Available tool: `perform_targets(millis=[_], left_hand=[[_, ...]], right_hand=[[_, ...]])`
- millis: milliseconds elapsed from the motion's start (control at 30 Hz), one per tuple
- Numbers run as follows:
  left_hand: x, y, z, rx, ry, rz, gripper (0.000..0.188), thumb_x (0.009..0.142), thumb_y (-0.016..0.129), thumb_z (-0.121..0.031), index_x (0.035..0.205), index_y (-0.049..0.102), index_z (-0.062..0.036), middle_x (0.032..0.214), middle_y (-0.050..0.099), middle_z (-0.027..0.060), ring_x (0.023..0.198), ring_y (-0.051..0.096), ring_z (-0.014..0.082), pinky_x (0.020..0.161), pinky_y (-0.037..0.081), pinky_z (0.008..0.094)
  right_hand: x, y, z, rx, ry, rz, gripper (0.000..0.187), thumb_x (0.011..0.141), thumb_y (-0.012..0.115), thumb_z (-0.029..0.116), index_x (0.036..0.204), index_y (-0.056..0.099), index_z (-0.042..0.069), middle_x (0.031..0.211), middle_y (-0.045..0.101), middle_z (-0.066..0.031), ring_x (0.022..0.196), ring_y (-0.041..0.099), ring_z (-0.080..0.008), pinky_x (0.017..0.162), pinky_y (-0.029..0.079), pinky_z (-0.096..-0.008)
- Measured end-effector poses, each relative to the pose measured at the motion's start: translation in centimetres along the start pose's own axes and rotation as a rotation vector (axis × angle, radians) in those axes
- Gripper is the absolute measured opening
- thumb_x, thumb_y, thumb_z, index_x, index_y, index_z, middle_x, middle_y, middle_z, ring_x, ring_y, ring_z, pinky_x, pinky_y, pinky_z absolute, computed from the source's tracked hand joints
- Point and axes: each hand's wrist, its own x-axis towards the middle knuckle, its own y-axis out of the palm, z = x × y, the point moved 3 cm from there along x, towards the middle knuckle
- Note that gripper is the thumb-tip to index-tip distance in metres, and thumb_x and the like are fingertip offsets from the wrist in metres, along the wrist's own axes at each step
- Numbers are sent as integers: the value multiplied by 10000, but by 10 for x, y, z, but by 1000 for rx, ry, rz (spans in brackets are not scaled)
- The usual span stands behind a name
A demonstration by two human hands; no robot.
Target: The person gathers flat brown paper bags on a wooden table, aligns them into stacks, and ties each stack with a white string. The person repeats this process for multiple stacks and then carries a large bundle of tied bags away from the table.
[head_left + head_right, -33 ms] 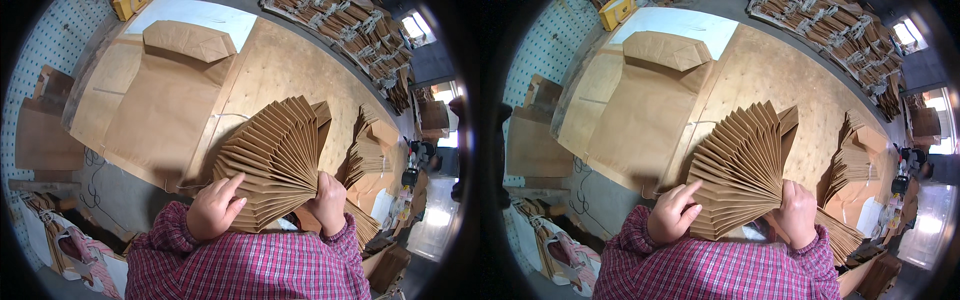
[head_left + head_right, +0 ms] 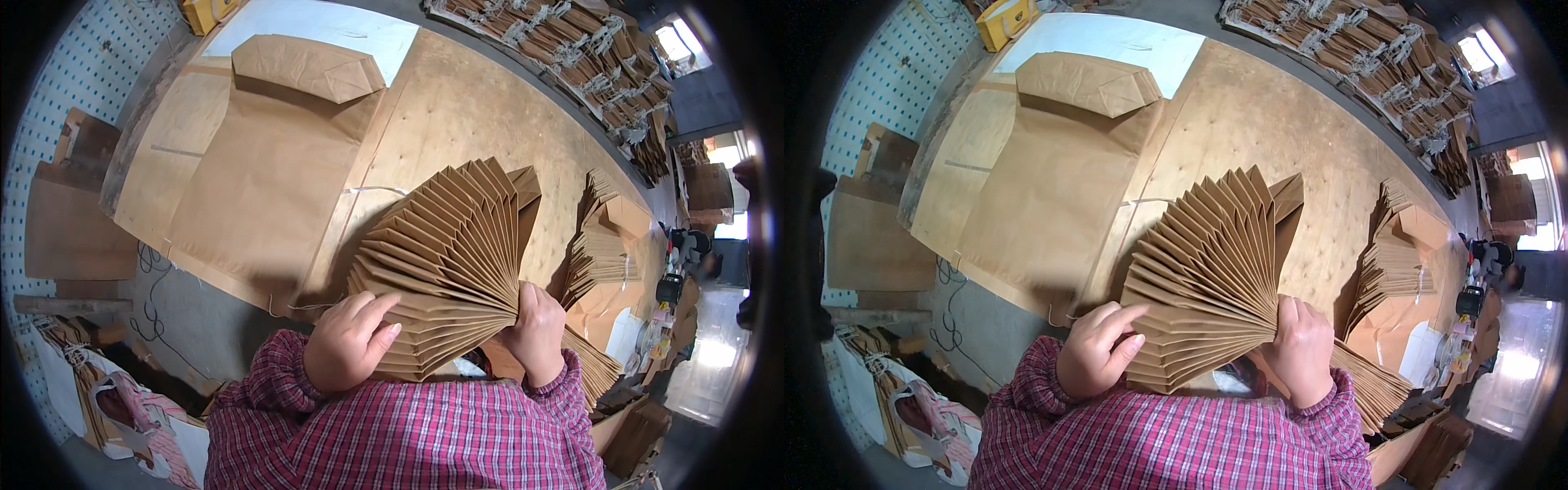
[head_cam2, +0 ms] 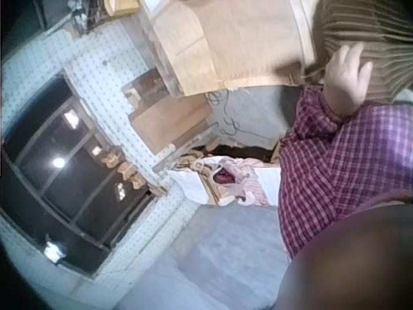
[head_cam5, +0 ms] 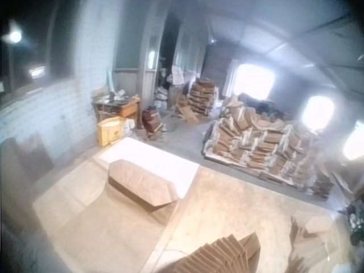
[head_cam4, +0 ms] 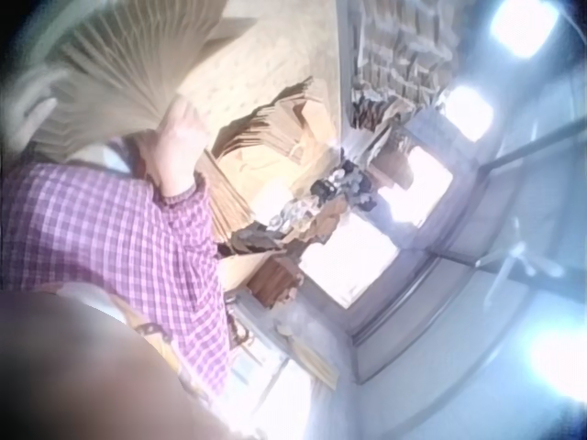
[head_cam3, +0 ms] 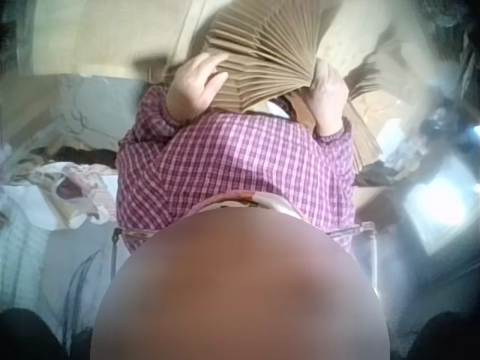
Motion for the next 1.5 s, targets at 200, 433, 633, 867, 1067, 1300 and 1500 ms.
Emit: perform_targets(millis=[200, 433, 633, 867, 1067, 1300, 1500], left_hand=[[22, -8, -1, 131, 267, -154, 174, 777, 716, -55, 924, 667, 22, 1095, 618, 164, 931, 600, 308, 822, 506, 391], [42, -4, 10, -193, 5, -54, 344, 857, 664, -42, 1181, 584, 40, 980, 622, 176, 799, 610, 316, 715, 526, 381], [59, -7, 6, 45, 160, -38, 272, 838, 673, -27, 1098, 640, 44, 832, 570, 117, 730, 577, 281, 652, 488, 404], [81, -9, 11, 67, 356, -88, 69, 772, 663, 25, 789, 597, 17, 937, 608, 169, 818, 597, 324, 745, 496, 414], [96, -6, 14, -158, 291, -4, 164, 837, 660, -3, 988, 601, 13, 939, 590, 162, 820, 580, 323, 750, 483, 409], [111, -4, 10, -2, 186, 166, 364, 852, 685, -65, 1190, 598, 38, 879, 554, 127, 807, 551, 302, 744, 474, 405], [130, -4, 14, 11, 443, 29, 68, 810, 656, -8, 844, 598, -8, 991, 625, 120, 843, 593, 313, 770, 487, 408]], right_hand=[[-1, 0, 0, -5, 6, 22, 554, 483, 850, 136, 932, 567, -23, 729, 562, -138, 675, 586, -327, 580, 460, -413], [0, 1, -2, 12, 23, 41, 537, 474, 808, 82, 947, 578, -25, 725, 559, -136, 667, 583, -326, 570, 461, -422], [0, 0, -3, 13, 39, 54, 474, 530, 712, 19, 984, 592, -40, 727, 565, -142, 670, 588, -326, 579, 474, -419], [3, -3, -2, 40, 39, 52, 437, 561, 695, 28, 981, 597, -48, 722, 561, -141, 654, 580, -322, 578, 475, -411], [6, -6, -2, 69, 11, 14, 380, 574, 683, 25, 938, 587, -32, 724, 557, -129, 656, 580, -315, 582, 472, -405], [5, -6, -4, 46, 26, 54, 417, 576, 696, 44, 974, 593, -31, 749, 558, -121, 680, 580, -297, 595, 475, -400], [4, -6, -5, 69, 39, 64, 450, 582, 742, 94, 992, 599, -25, 749, 563, -120, 679, 581, -303, 600, 472, -405]])
